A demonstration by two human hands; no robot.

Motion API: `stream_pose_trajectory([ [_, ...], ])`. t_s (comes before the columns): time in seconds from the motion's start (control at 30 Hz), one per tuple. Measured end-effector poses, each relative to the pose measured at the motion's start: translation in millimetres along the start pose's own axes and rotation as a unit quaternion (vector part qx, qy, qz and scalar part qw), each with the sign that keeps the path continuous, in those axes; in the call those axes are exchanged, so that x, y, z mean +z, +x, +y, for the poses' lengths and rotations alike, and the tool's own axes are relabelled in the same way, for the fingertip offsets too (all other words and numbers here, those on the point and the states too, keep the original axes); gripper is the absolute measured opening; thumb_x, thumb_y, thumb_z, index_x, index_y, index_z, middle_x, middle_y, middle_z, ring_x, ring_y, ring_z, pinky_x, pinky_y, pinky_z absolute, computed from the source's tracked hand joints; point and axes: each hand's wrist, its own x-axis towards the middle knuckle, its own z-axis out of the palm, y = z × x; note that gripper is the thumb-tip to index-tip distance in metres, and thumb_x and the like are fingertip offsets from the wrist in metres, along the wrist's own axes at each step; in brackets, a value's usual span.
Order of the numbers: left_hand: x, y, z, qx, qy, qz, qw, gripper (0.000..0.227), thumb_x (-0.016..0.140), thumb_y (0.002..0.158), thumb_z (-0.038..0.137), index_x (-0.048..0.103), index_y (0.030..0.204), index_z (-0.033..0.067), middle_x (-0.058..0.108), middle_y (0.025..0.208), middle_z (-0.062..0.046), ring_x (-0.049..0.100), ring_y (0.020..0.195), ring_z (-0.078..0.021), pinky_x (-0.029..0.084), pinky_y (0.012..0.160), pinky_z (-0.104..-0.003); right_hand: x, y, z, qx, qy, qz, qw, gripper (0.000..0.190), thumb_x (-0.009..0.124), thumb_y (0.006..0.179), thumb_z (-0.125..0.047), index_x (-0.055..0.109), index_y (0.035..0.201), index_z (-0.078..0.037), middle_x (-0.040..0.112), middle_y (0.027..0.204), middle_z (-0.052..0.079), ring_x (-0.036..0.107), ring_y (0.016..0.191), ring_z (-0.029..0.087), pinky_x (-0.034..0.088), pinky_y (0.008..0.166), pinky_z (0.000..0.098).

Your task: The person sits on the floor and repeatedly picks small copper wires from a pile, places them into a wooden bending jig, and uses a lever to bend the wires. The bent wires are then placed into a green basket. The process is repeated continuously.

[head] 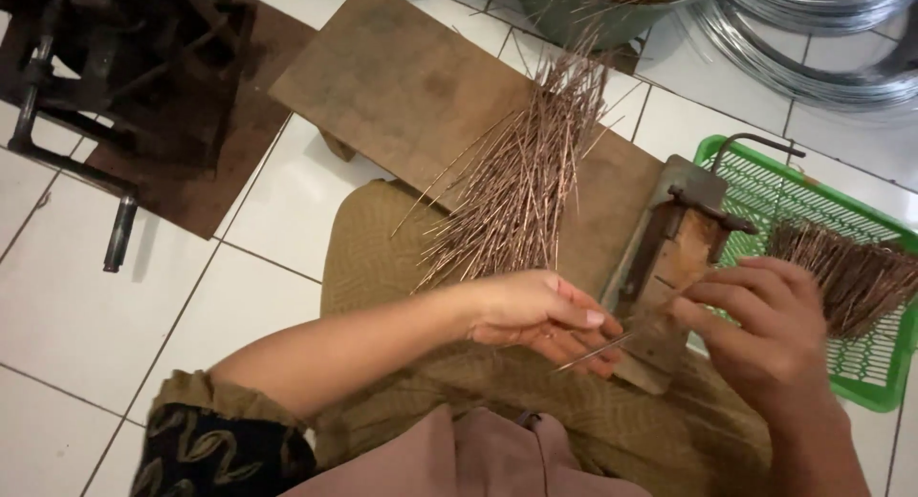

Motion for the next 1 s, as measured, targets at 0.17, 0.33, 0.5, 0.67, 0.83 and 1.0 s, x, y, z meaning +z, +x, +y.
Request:
stream_pose_trajectory([
  [0.17,10,-2,-1,-0.023,0.004,0.006,1.0,0.035,0.051,0.105,0.012,0.056,0.129,-0.0128,0.067,0.119,-0.031,0.07,0.103,-0.0391,0.061,0.084,-0.037,-10,7,-15,0.006,0.104,-0.074,0.992,0.02,0.067,0.075,-0.011,0.076,0.093,-0.01,0.07,0.097,0.006,0.068,0.112,0.028,0.054,0.092,0.0422],
  [0.33,13,-3,-4,-0.031,0.011,0.027,0.999,0.029,0.052,0.104,0.01,0.06,0.121,-0.0118,0.07,0.112,-0.03,0.074,0.087,-0.0319,0.063,0.07,-0.032,-2,-3,-13,0.041,0.126,-0.078,0.988,0.021,0.068,0.08,-0.01,0.08,0.097,-0.014,0.072,0.099,0.005,0.071,0.101,0.024,0.055,0.074,0.0349],
  [0.5,10,5,-13,-0.043,-0.012,0.03,0.999,0.031,0.057,0.102,0.008,0.06,0.127,-0.0101,0.072,0.108,-0.024,0.073,0.083,-0.0227,0.06,0.069,-0.029,10,-9,-10,-0.038,0.117,-0.039,0.992,0.027,0.071,0.074,-0.008,0.075,0.101,-0.006,0.074,0.115,0.008,0.072,0.094,0.026,0.056,0.076,0.0352],
  [0.67,51,19,37,-0.016,0.09,0.032,0.995,0.038,0.048,0.105,0.019,0.058,0.128,-0.0095,0.07,0.113,-0.029,0.072,0.094,-0.0313,0.061,0.082,-0.036,18,-12,5,0.028,0.056,-0.026,0.998,0.021,0.069,0.081,-0.01,0.073,0.101,-0.01,0.077,0.1,0.002,0.071,0.085,0.018,0.055,0.079,0.0355],
  [0.83,69,74,83,0.19,0.558,0.223,0.777,0.043,0.042,0.099,0.035,0.054,0.131,0.009,0.07,0.113,-0.009,0.07,0.093,-0.0175,0.061,0.082,-0.033,39,-35,52,0.276,0.17,0.029,0.946,0.016,0.075,0.088,-0.006,0.077,0.103,-0.001,0.077,0.09,0.006,0.06,0.059,0.018,0.045,0.059,0.0297],
  [1.0,84,124,85,0.427,0.516,0.173,0.722,0.026,0.059,0.097,0.0,0.065,0.121,0.0084,0.076,0.117,-0.009,0.079,0.104,-0.0176,0.068,0.08,-0.019,79,-52,62,0.457,0.391,0.06,0.797,0.027,0.069,0.09,0.0,0.074,0.116,0.004,0.076,0.088,0.01,0.061,0.072,0.016,0.048,0.067,0.0267],
])
